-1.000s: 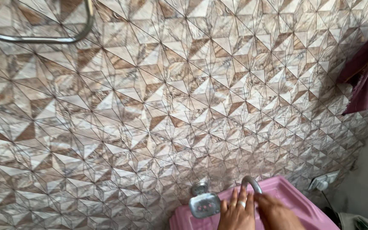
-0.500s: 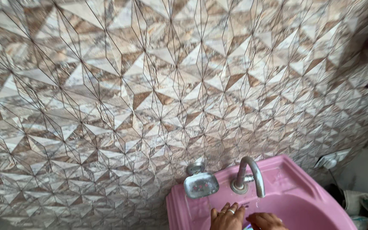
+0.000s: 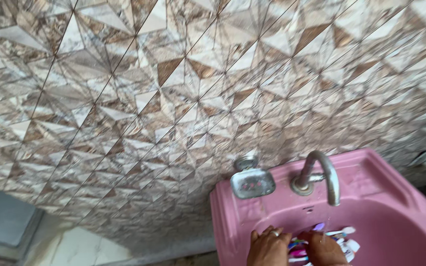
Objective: The person rinses multiple toothbrushes under running water at a pink sink, then places them into a wall-mounted holder. The person repeats this process for several toothbrushes, ensuring each is rinsed before being stored.
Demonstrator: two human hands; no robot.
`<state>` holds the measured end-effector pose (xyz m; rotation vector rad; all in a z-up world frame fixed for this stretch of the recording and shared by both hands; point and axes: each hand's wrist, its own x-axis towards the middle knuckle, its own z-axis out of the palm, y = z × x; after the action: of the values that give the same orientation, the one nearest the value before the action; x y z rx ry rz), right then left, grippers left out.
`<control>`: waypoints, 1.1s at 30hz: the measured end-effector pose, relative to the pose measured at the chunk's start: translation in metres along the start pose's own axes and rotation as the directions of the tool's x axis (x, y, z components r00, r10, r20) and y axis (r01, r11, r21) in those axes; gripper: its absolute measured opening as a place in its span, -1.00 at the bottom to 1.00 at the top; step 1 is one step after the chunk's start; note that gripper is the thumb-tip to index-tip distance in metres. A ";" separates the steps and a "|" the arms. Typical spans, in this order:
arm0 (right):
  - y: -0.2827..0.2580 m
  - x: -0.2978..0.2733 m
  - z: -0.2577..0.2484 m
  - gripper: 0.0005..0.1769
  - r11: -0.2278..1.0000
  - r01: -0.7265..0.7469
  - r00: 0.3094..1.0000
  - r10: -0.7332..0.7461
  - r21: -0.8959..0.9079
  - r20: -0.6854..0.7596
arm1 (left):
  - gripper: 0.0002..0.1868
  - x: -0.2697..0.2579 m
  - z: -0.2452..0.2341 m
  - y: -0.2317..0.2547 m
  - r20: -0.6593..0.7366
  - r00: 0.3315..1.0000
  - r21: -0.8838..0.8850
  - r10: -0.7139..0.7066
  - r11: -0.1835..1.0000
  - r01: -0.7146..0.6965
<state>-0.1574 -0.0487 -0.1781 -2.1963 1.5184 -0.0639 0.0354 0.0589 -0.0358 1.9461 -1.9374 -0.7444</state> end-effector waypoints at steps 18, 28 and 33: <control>-0.061 -0.030 -0.047 -0.79 0.926 0.227 0.973 -0.226 -0.302 0.037 | -0.65 -0.029 -0.058 0.032 0.006 1.000 0.024 0.009 1.000 -0.009; -0.031 -0.033 -0.062 -0.73 0.861 -0.234 0.873 0.391 0.453 -0.291 | -0.54 -0.004 -0.035 0.062 0.040 0.991 -0.111 -0.126 0.985 0.129; -0.001 -0.029 -0.059 -0.73 0.145 -0.200 0.834 0.544 0.969 0.091 | -0.59 0.006 -0.015 0.069 0.089 0.986 -0.103 -0.143 0.983 0.152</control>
<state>-0.1854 -0.0436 -0.1186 -0.7280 1.4710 -0.9493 -0.0145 0.0476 0.0133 2.0377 -1.7702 -0.9632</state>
